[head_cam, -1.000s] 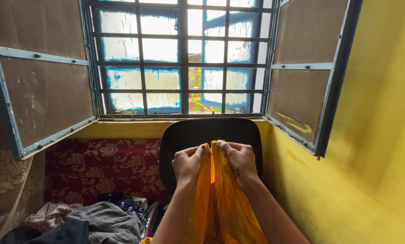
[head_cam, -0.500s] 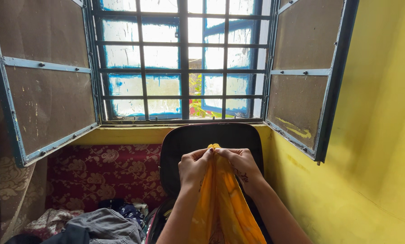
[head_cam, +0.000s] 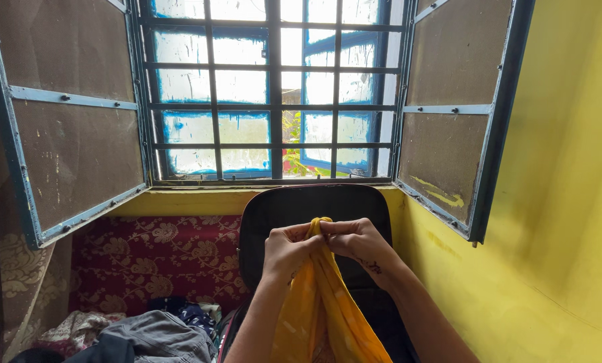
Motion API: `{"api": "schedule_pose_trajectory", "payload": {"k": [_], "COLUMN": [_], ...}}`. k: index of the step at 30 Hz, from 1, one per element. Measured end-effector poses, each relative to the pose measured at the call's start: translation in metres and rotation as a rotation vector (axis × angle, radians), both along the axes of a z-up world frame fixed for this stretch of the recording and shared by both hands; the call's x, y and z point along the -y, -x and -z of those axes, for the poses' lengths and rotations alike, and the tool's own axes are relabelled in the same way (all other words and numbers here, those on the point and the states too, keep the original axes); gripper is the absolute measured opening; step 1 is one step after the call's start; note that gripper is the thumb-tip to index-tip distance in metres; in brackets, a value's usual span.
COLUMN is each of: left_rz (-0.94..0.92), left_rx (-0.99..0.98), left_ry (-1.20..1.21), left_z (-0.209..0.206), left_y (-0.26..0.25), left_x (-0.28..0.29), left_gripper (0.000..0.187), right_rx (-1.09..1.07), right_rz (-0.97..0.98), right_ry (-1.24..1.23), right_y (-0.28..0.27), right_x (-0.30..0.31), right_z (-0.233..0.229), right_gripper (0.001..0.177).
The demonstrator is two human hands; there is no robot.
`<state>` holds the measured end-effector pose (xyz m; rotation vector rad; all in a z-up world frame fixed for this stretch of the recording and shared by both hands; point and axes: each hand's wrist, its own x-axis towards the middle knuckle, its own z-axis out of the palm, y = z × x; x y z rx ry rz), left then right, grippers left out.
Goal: The person folds a pink and white patterned cloth and a yellow patterned dress before placing them into a black suitcase.
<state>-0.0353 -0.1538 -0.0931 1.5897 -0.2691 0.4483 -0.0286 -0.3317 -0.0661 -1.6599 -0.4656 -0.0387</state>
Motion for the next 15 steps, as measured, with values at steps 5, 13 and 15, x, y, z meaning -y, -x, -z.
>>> {"api": "schedule_pose_trajectory", "payload": {"k": [5, 13, 15], "left_rz": [-0.052, 0.103, 0.013], "left_rx": [-0.011, 0.154, 0.110], "left_ry": [-0.026, 0.038, -0.038], "left_z": [0.007, 0.022, 0.021], "left_y": [-0.009, -0.036, -0.033], "left_x": [-0.001, -0.015, -0.025], "left_gripper": [0.030, 0.026, 0.025], "right_rx": [0.282, 0.278, 0.145], "right_rz": [0.085, -0.037, -0.181], "right_ry": [0.178, 0.292, 0.291], "right_y": [-0.009, -0.011, -0.019], "right_x": [-0.004, -0.002, 0.000], "right_z": [0.009, -0.004, -0.009], "right_gripper": [0.029, 0.057, 0.053]}}
